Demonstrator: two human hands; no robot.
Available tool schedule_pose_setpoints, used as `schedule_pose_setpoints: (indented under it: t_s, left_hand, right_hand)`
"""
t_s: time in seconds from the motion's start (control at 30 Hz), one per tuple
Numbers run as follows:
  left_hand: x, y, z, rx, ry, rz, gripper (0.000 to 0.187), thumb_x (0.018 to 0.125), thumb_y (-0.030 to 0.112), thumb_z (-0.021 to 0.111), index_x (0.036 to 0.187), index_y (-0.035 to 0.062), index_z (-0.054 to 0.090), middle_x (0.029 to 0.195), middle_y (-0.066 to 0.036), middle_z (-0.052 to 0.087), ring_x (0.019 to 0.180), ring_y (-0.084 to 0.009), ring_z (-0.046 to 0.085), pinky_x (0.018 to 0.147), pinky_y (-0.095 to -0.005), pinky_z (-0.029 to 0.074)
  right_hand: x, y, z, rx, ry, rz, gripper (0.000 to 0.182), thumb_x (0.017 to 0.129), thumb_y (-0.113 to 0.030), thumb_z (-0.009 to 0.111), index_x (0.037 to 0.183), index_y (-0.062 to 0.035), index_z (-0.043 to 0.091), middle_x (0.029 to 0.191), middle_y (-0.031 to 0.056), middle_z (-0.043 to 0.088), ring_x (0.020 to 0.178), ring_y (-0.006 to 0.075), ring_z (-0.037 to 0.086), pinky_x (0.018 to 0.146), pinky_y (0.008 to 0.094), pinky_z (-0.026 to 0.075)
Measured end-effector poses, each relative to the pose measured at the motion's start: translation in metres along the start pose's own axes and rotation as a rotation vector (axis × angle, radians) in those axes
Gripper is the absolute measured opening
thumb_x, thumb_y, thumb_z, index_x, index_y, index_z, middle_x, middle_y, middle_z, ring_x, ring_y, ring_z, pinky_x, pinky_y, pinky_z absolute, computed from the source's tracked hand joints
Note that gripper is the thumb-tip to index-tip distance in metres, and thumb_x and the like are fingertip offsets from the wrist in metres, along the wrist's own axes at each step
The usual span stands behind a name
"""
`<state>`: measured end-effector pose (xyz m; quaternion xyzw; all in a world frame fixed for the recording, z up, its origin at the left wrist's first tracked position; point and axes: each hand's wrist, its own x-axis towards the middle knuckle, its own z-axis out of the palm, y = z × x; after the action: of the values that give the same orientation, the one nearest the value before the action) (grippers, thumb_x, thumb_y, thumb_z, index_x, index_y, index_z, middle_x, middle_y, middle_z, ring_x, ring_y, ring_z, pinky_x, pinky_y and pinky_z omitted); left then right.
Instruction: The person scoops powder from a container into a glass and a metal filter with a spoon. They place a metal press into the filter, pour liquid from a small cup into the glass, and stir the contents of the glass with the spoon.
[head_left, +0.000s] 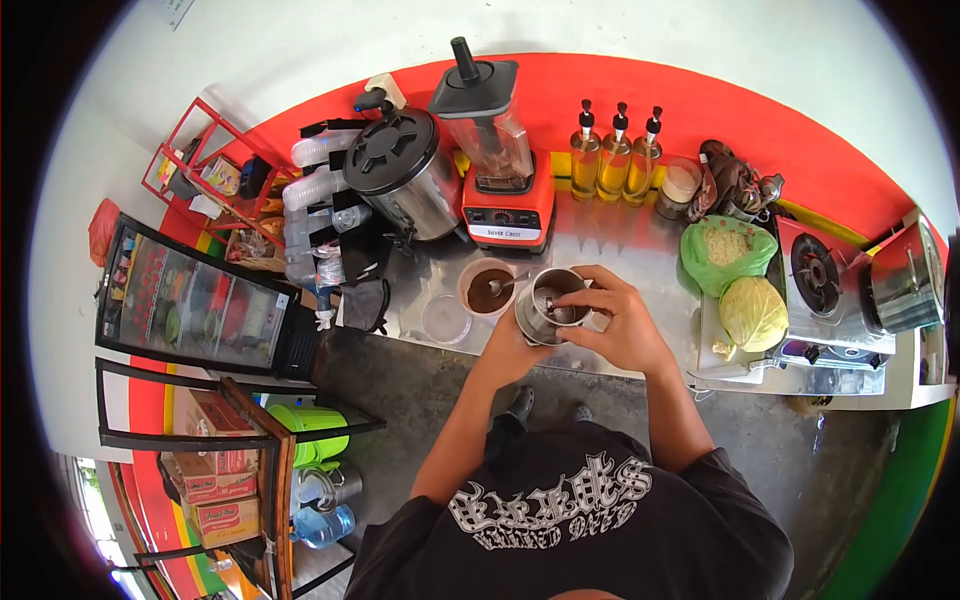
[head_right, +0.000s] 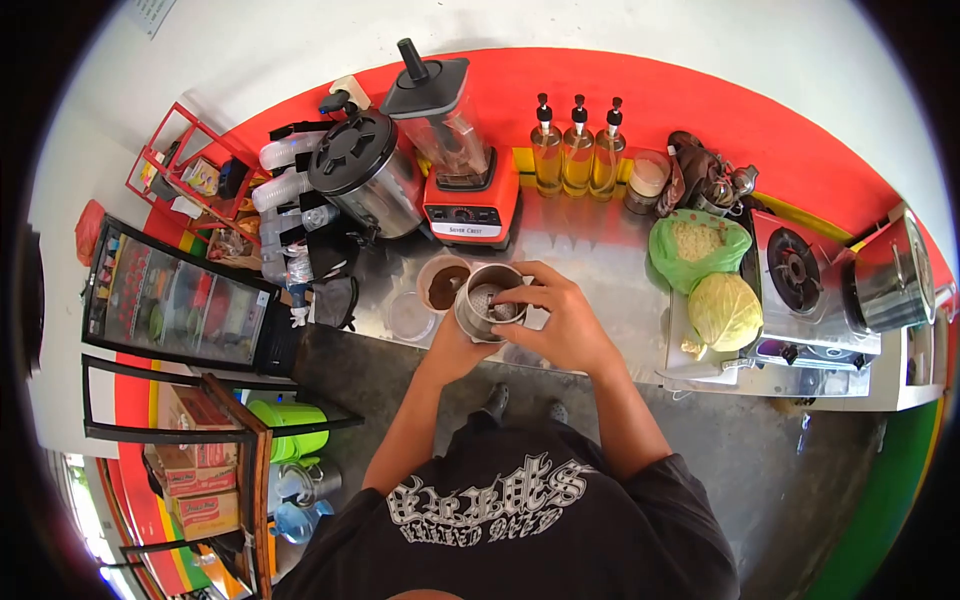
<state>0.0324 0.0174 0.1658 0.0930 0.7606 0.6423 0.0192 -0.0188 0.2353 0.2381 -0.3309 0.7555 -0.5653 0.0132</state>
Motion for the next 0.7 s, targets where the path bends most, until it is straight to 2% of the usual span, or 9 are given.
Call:
schedule_pose_setpoints:
  t_s: [0.03,0.17,0.27,0.3,0.33,0.43,0.5,0.57,0.7]
  left_hand:
    - [0.000,0.006,0.003,0.015,0.025,-0.089,0.089,0.075,0.000,0.089,0.153,0.0042,0.046,0.143,-0.012,0.061,0.134,-0.0213,0.058,0.112,-0.0372,0.048]
    - [-0.003,0.012,0.018,-0.034,0.136,-0.072,0.081,0.071,-0.001,0.090,0.141,0.0051,0.051,0.133,-0.010,0.066,0.126,-0.0231,0.064,0.107,-0.0390,0.051]
    - [0.003,0.009,0.021,-0.093,0.043,-0.028,0.084,0.070,-0.001,0.091,0.143,0.0059,0.049,0.133,-0.010,0.066,0.125,-0.0230,0.064,0.107,-0.0384,0.051]
    - [0.008,0.015,0.023,0.046,0.035,-0.085,0.085,0.071,0.002,0.093,0.144,0.0064,0.049,0.136,-0.010,0.065,0.126,-0.0227,0.064,0.107,-0.0381,0.051]
    - [0.013,0.013,0.026,0.036,0.027,-0.076,0.085,0.071,0.002,0.093,0.144,0.0064,0.049,0.136,-0.010,0.065,0.126,-0.0227,0.064,0.107,-0.0381,0.051]
    - [0.026,0.010,0.034,-0.035,-0.051,-0.005,0.090,0.074,0.010,0.097,0.148,0.0061,0.048,0.138,-0.013,0.065,0.129,-0.0236,0.064,0.109,-0.0392,0.052]
    - [0.031,0.009,0.036,-0.026,-0.070,0.000,0.091,0.074,0.010,0.097,0.149,0.0057,0.046,0.139,-0.013,0.065,0.130,-0.0238,0.064,0.109,-0.0395,0.052]
    - [0.032,0.009,0.038,-0.019,-0.077,0.009,0.093,0.074,0.010,0.097,0.150,0.0053,0.045,0.139,-0.013,0.065,0.130,-0.0239,0.063,0.109,-0.0398,0.052]
    - [0.033,0.008,0.036,-0.059,-0.101,0.114,0.092,0.076,0.007,0.095,0.152,0.0039,0.042,0.142,-0.014,0.063,0.131,-0.0240,0.063,0.110,-0.0410,0.052]
  right_hand:
    - [-0.003,0.001,-0.004,0.008,-0.027,0.021,0.035,0.080,-0.009,0.087,0.113,-0.0010,0.080,0.128,0.0137,0.069,0.103,0.0269,0.070,0.088,0.0379,0.056]
    - [-0.014,0.015,0.001,0.008,0.084,0.032,0.035,0.080,-0.008,0.087,0.113,-0.0010,0.080,0.129,0.0140,0.069,0.105,0.0274,0.071,0.087,0.0377,0.056]
    - [-0.025,0.009,-0.005,-0.010,0.068,-0.086,0.035,0.081,-0.008,0.087,0.114,-0.0010,0.080,0.129,0.0147,0.070,0.103,0.0264,0.071,0.086,0.0365,0.057]
    - [-0.029,0.010,-0.009,-0.007,0.108,0.013,0.036,0.081,-0.009,0.087,0.115,0.0006,0.079,0.131,0.0168,0.068,0.107,0.0296,0.072,0.090,0.0393,0.058]
    - [-0.033,0.009,-0.012,-0.006,0.145,0.114,0.038,0.081,-0.010,0.088,0.116,0.0023,0.078,0.132,0.0190,0.067,0.111,0.0329,0.072,0.094,0.0420,0.059]
    - [-0.041,-0.002,-0.021,-0.015,0.162,0.109,0.039,0.082,-0.009,0.087,0.118,0.0016,0.078,0.133,0.0181,0.067,0.110,0.0306,0.072,0.094,0.0396,0.059]
    - [-0.045,-0.004,-0.023,-0.019,0.134,0.105,0.038,0.082,-0.008,0.087,0.118,0.0016,0.078,0.132,0.0176,0.067,0.111,0.0298,0.071,0.095,0.0387,0.058]
    - [-0.044,0.001,-0.022,-0.123,0.246,0.142,0.038,0.082,-0.007,0.087,0.118,0.0016,0.078,0.133,0.0168,0.066,0.109,0.0282,0.071,0.094,0.0379,0.059]
    - [-0.038,-0.016,-0.017,-0.096,0.202,0.071,0.040,0.080,-0.009,0.089,0.118,-0.0018,0.079,0.132,0.0189,0.066,0.109,0.0297,0.070,0.092,0.0400,0.057]
